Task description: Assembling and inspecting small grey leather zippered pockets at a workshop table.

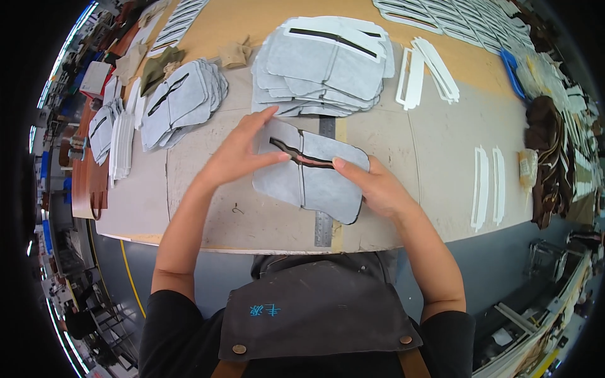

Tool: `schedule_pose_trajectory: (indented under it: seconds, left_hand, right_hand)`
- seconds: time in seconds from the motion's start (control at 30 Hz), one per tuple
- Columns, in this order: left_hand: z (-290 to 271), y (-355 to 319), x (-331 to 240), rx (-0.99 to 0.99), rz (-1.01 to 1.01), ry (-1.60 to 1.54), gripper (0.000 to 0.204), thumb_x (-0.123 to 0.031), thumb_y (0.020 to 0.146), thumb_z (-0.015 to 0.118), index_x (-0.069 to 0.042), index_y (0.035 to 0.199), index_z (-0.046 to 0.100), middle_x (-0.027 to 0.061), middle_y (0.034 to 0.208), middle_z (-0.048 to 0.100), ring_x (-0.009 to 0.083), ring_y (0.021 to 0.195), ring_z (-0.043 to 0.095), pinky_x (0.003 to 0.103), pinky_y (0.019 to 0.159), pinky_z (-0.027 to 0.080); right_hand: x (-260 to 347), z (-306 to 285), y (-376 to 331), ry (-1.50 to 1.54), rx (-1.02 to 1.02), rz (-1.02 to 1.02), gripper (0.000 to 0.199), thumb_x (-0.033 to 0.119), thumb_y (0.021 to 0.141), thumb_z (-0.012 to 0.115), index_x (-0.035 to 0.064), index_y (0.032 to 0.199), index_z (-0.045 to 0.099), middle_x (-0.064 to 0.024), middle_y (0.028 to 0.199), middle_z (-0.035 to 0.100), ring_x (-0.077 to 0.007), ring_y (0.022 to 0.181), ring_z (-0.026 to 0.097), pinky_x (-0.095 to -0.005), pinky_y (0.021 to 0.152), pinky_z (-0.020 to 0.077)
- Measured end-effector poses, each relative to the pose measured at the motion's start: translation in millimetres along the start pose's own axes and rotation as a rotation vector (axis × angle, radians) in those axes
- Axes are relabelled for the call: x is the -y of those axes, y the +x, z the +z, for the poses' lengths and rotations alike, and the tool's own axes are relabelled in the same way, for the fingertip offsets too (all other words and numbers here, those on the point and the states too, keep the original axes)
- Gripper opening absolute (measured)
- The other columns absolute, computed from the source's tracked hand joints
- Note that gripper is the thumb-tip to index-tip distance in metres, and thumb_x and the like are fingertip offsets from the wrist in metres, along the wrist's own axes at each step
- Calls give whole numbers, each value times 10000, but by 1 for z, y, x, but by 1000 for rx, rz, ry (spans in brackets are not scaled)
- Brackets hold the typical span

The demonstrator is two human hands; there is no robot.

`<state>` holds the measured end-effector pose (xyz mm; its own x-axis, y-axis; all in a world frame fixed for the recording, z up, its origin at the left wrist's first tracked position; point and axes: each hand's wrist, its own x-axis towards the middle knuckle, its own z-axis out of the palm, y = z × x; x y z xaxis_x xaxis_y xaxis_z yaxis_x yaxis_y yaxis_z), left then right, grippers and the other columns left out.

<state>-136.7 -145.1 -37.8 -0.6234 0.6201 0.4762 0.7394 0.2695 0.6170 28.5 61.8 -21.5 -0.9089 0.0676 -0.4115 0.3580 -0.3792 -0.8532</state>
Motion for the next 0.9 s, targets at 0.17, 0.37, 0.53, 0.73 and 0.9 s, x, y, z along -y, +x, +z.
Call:
schedule_pose_trajectory:
  seconds: [0.17, 0.37, 0.53, 0.73, 0.9]
  left_hand:
    - [-10, -13, 4, 693, -769, -550, 217, -171, 857, 768, -15, 982, 683, -14, 868, 637, 51, 812, 543, 214, 782, 431]
    - [34, -63, -37, -45, -696, -492, 179, -178, 977, 635, -9, 918, 630, -23, 677, 566, 29, 633, 450, 204, 573, 365]
    - [51, -67, -42, -321, -465, -122, 183, -157, 1011, 570, -9, 908, 601, 5, 609, 493, 53, 560, 378, 226, 506, 336]
    - [47, -71, -34, -287, -458, -98, 162, -138, 1003, 578, -9, 908, 605, 23, 605, 494, 66, 557, 394, 242, 503, 358]
    - [54, -65, -42, -176, -432, 69, 171, -180, 1007, 579, -16, 967, 607, 79, 589, 529, 138, 485, 451, 283, 487, 398]
  right_hand:
    - [-10, -35, -17, -99, -113, 4, 391, 265, 983, 621, -52, 1212, 629, -95, 1094, 696, -128, 954, 644, -274, 834, 513]
    - [-46, -26, -12, -463, -621, -249, 334, 254, 986, 627, 5, 763, 632, 40, 593, 538, -40, 562, 404, -256, 491, 351]
    - [-59, -18, -8, -778, -819, -661, 404, 176, 961, 658, 12, 644, 468, -31, 505, 337, -72, 503, 268, -291, 421, 259]
    - [-61, -16, -14, -645, -823, -636, 399, 165, 971, 641, 11, 646, 470, -63, 505, 349, -94, 492, 272, -298, 421, 262]
    - [-56, -28, -21, -856, -809, -492, 355, 163, 983, 611, 4, 679, 518, -87, 480, 380, -175, 430, 319, -341, 432, 316]
